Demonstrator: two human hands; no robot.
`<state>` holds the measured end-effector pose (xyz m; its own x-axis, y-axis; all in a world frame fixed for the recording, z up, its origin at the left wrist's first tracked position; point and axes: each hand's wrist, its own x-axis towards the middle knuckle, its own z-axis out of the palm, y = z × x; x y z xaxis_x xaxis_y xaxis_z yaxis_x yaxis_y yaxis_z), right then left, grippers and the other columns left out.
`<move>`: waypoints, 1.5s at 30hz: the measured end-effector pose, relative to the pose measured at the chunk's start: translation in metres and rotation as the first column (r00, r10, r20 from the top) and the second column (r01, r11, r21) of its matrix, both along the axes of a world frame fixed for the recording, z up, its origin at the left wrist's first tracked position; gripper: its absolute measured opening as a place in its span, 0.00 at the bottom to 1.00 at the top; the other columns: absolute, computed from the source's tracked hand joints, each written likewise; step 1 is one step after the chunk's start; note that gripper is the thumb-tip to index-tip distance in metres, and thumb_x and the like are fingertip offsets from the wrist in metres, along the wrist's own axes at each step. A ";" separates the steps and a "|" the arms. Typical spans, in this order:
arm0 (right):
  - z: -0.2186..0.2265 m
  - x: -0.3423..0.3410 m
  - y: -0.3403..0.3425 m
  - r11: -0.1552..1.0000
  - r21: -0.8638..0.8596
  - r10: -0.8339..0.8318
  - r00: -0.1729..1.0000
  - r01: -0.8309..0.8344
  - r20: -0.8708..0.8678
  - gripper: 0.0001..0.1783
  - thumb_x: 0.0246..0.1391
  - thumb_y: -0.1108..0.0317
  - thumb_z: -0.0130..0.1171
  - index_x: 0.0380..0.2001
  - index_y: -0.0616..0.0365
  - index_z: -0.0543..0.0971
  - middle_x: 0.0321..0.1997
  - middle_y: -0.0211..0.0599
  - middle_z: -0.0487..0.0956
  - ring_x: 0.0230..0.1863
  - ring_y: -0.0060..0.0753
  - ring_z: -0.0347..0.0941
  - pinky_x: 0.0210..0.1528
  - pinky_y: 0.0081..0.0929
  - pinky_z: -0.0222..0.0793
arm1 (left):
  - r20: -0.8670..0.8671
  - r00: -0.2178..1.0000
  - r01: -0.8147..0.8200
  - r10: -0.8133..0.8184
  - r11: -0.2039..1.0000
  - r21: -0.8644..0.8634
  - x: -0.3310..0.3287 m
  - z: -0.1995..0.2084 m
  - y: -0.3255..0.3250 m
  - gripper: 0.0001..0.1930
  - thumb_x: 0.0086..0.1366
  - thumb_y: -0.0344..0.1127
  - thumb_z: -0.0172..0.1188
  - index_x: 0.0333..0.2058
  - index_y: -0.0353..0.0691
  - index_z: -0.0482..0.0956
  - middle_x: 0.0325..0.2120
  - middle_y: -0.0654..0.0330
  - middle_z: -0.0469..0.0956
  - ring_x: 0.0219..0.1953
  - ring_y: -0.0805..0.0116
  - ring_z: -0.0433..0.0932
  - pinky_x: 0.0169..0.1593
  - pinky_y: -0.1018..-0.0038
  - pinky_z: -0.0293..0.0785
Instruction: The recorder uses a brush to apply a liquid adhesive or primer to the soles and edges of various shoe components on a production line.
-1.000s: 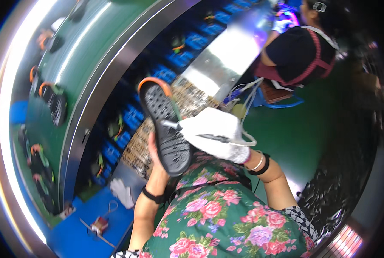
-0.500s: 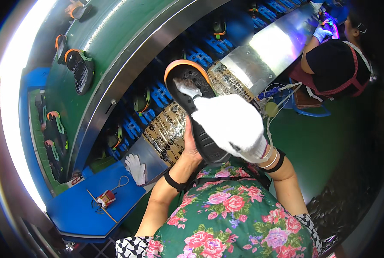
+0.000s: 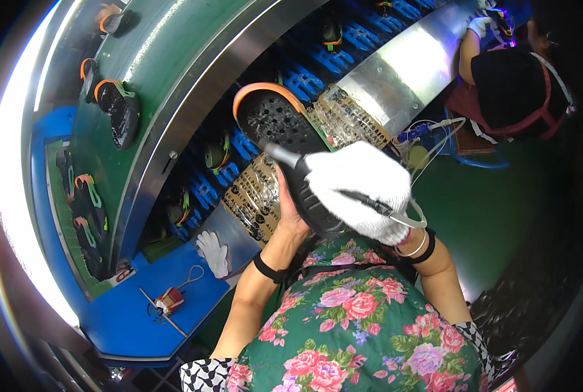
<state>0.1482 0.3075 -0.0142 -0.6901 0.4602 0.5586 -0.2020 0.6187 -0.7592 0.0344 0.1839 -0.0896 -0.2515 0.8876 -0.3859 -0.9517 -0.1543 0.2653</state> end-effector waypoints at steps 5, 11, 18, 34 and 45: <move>-0.014 0.006 -0.024 0.995 -0.095 0.010 0.995 -0.001 0.098 0.16 0.50 0.74 0.68 0.45 0.59 0.86 0.48 0.43 0.85 0.50 0.45 0.82 0.54 0.39 0.76 | -0.033 0.996 0.086 -0.084 0.995 0.052 -0.006 0.008 0.007 0.51 0.63 0.80 0.42 0.71 0.43 0.57 0.67 0.51 0.65 0.66 0.48 0.68 0.68 0.51 0.67; -0.004 0.006 -0.005 0.997 -0.081 -0.008 1.000 0.007 -0.019 0.15 0.46 0.79 0.70 0.41 0.60 0.86 0.45 0.46 0.86 0.44 0.44 0.83 0.48 0.37 0.77 | 0.217 0.976 -0.057 -0.001 0.963 0.264 -0.007 0.003 0.014 0.52 0.60 0.81 0.46 0.70 0.43 0.60 0.64 0.45 0.67 0.66 0.41 0.67 0.68 0.40 0.62; -0.008 0.003 -0.026 0.983 -0.148 0.110 0.994 -0.108 0.006 0.14 0.47 0.76 0.71 0.40 0.56 0.88 0.42 0.39 0.87 0.44 0.41 0.83 0.50 0.36 0.78 | 0.107 0.989 0.055 -0.102 0.926 0.375 -0.022 -0.007 0.015 0.51 0.59 0.81 0.48 0.69 0.48 0.60 0.64 0.49 0.68 0.65 0.41 0.68 0.61 0.35 0.69; -0.015 0.012 -0.020 1.000 0.000 0.015 0.998 -0.015 0.057 0.15 0.49 0.74 0.71 0.43 0.55 0.87 0.42 0.38 0.87 0.41 0.40 0.83 0.45 0.34 0.78 | 0.192 0.976 -0.142 0.100 0.965 0.219 -0.034 0.001 0.023 0.47 0.61 0.79 0.48 0.66 0.47 0.66 0.59 0.44 0.75 0.59 0.41 0.74 0.56 0.37 0.73; -0.019 0.011 -0.019 0.987 -0.041 0.155 0.988 -0.154 0.014 0.16 0.45 0.75 0.74 0.41 0.55 0.87 0.41 0.39 0.87 0.37 0.40 0.83 0.39 0.32 0.78 | 0.227 0.971 -0.149 0.073 0.929 0.340 -0.042 0.008 0.030 0.50 0.61 0.80 0.47 0.67 0.44 0.64 0.59 0.41 0.72 0.58 0.42 0.74 0.56 0.40 0.73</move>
<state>0.1594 0.2883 -0.0332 -0.7640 0.3690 0.5293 -0.2796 0.5500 -0.7870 -0.0078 0.2143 -0.0812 -0.3049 0.9463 -0.1077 -0.9506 -0.3093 -0.0266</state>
